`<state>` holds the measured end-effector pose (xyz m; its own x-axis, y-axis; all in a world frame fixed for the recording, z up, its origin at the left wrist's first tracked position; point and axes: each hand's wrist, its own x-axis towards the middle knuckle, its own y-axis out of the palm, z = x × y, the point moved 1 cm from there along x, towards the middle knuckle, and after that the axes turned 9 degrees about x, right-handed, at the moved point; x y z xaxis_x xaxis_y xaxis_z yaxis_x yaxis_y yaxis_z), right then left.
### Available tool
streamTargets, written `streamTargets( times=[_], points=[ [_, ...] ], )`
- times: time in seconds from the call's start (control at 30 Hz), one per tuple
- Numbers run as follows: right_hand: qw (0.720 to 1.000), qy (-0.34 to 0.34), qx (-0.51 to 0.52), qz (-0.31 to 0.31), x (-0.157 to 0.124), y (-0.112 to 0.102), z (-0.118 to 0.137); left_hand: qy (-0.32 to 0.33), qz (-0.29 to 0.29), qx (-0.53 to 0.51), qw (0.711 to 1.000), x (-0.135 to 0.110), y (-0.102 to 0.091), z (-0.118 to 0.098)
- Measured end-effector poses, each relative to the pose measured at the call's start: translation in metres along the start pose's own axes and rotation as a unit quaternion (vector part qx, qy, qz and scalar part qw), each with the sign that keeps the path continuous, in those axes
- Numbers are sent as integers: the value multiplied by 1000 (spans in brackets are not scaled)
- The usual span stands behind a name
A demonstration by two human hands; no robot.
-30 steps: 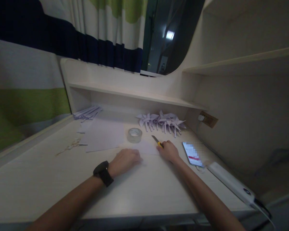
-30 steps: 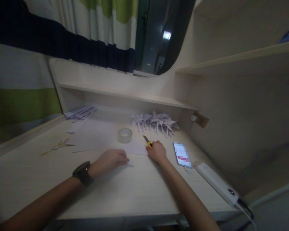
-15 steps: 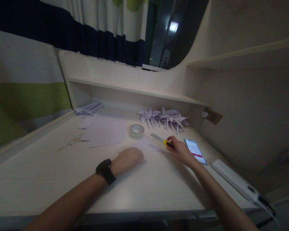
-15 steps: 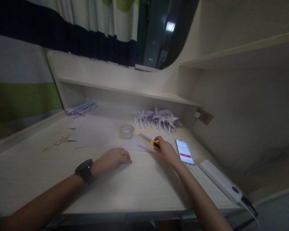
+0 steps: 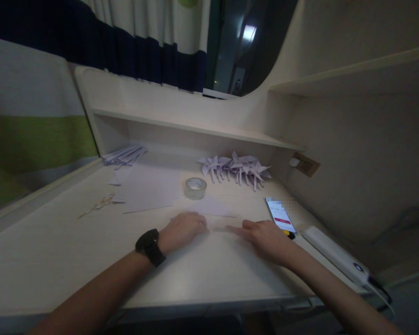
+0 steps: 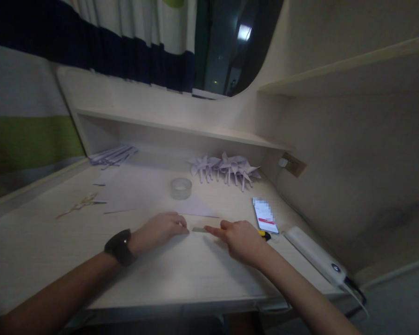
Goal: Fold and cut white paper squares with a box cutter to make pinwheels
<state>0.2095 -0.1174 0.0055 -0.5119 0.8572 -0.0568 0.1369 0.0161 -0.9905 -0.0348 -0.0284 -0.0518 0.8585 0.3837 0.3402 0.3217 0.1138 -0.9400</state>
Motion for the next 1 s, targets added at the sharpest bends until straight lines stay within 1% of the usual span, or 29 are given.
streamTargets(
  times=[0.1, 0.23, 0.53, 1.0],
  points=[
    [1000, -1, -18, 13, 1, -1, 1, -2, 11, 6, 1000, 0, 0, 0],
    [999, 0, -29, 13, 4, -4, 3, -4, 13, 10, 1000, 0, -2, -1],
    [999, 5, -31, 31, 7, -6, 5, -10, 18, 9, 1000, 0, -3, -2],
    [999, -2, -30, 17, 6, -3, 4, -2, 15, 6, 1000, 0, -3, -2]
  ],
)
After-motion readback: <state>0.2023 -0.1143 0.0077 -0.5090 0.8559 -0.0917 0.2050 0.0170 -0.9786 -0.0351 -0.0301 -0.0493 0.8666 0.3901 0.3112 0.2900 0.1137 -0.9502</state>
